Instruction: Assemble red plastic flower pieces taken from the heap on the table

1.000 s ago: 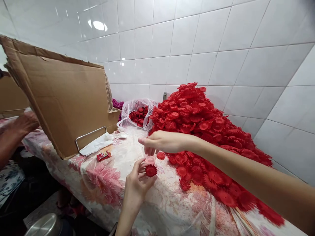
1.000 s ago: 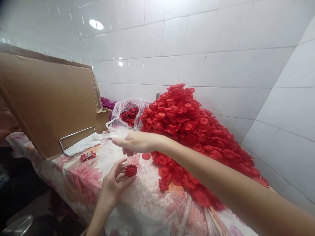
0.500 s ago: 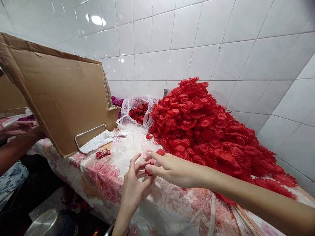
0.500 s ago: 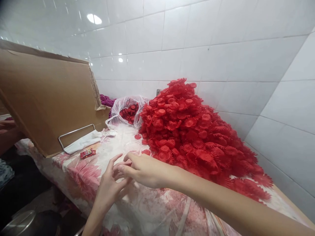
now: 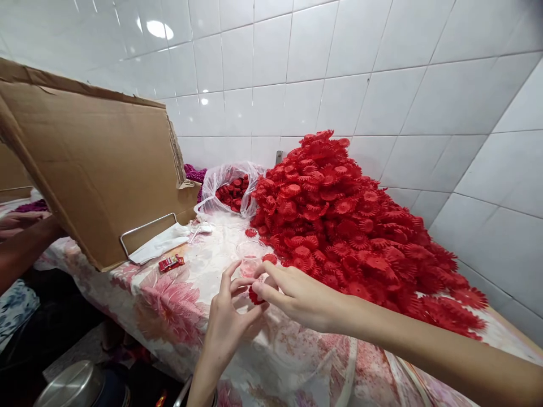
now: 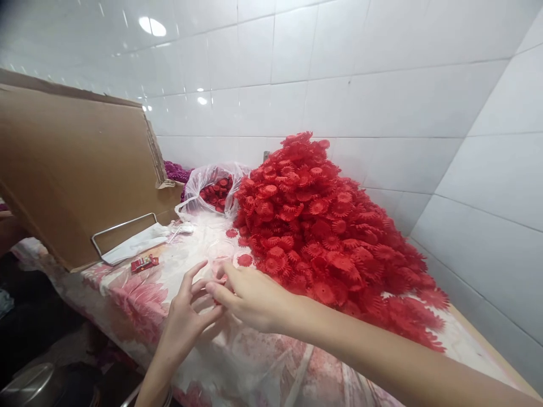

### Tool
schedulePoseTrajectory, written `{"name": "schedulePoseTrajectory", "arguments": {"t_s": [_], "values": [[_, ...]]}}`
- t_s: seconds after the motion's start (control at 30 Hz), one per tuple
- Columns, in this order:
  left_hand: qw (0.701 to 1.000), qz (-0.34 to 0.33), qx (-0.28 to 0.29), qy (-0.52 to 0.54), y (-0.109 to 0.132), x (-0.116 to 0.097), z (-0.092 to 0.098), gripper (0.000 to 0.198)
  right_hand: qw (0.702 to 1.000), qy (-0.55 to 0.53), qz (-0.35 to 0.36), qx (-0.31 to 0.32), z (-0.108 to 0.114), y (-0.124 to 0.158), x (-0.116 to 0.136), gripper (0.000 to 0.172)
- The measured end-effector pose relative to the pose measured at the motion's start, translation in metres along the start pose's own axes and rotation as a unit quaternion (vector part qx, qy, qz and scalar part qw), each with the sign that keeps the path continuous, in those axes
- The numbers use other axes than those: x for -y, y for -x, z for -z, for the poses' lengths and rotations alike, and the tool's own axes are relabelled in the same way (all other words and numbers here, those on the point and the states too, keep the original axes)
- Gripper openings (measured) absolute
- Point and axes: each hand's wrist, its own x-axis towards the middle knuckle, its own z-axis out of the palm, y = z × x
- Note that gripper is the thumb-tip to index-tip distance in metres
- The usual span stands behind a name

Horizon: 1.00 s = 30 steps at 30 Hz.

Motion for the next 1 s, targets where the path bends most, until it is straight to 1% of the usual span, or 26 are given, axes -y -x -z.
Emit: {"name": "schedulePoseTrajectory", "arguments": {"t_s": [0.1, 0.23, 0.3, 0.4, 0.5, 0.57, 0.7, 0.73, 0.77, 0.83, 0.93, 1.0], "values": [[0.999, 0.003, 0.031, 0.011, 0.001, -0.008, -0.006, 0.071, 0.999, 0.019, -0.016, -0.036, 0.004, 0.003, -0.001, 0.03], [0.989, 0.045, 0.097, 0.106, -0.001, -0.018, -0.02, 0.073, 0.999, 0.013, -0.002, -0.039, 0.007, 0.011, -0.001, 0.029], [0.981, 0.057, 0.109, 0.153, -0.002, -0.021, -0.026, 0.073, 0.999, 0.004, 0.0, -0.043, 0.009, 0.019, -0.001, 0.028], [0.979, 0.044, 0.076, 0.182, -0.002, -0.022, -0.032, 0.071, 0.999, 0.009, -0.013, -0.048, 0.015, 0.033, -0.001, 0.027], [0.985, 0.018, 0.05, 0.167, 0.002, -0.021, -0.037, 0.066, 0.996, 0.052, -0.027, -0.067, 0.021, 0.044, -0.005, 0.029], [0.988, -0.004, 0.049, 0.146, 0.004, -0.019, -0.04, 0.063, 0.993, 0.079, -0.038, -0.079, 0.022, 0.049, -0.009, 0.029], [0.991, -0.052, 0.06, 0.112, 0.008, -0.014, -0.049, 0.058, 0.989, 0.097, -0.037, -0.108, 0.02, 0.054, -0.02, 0.014], [0.99, -0.058, 0.06, 0.11, 0.008, -0.013, -0.051, 0.058, 0.987, 0.096, -0.04, -0.121, 0.019, 0.054, -0.022, 0.014], [0.99, -0.06, 0.061, 0.111, 0.009, -0.013, -0.052, 0.058, 0.987, 0.077, -0.05, -0.13, 0.019, 0.055, -0.025, 0.015], [0.989, -0.057, 0.064, 0.118, 0.01, -0.013, -0.054, 0.059, 0.989, -0.008, -0.083, -0.124, 0.02, 0.054, -0.03, 0.019], [0.986, -0.053, 0.089, 0.13, 0.012, -0.015, -0.056, 0.058, 0.981, -0.144, -0.109, -0.071, 0.02, 0.051, -0.038, 0.024], [0.984, -0.06, 0.107, 0.132, 0.013, -0.016, -0.057, 0.056, 0.976, -0.175, -0.113, -0.055, 0.018, 0.048, -0.043, 0.025]]}}
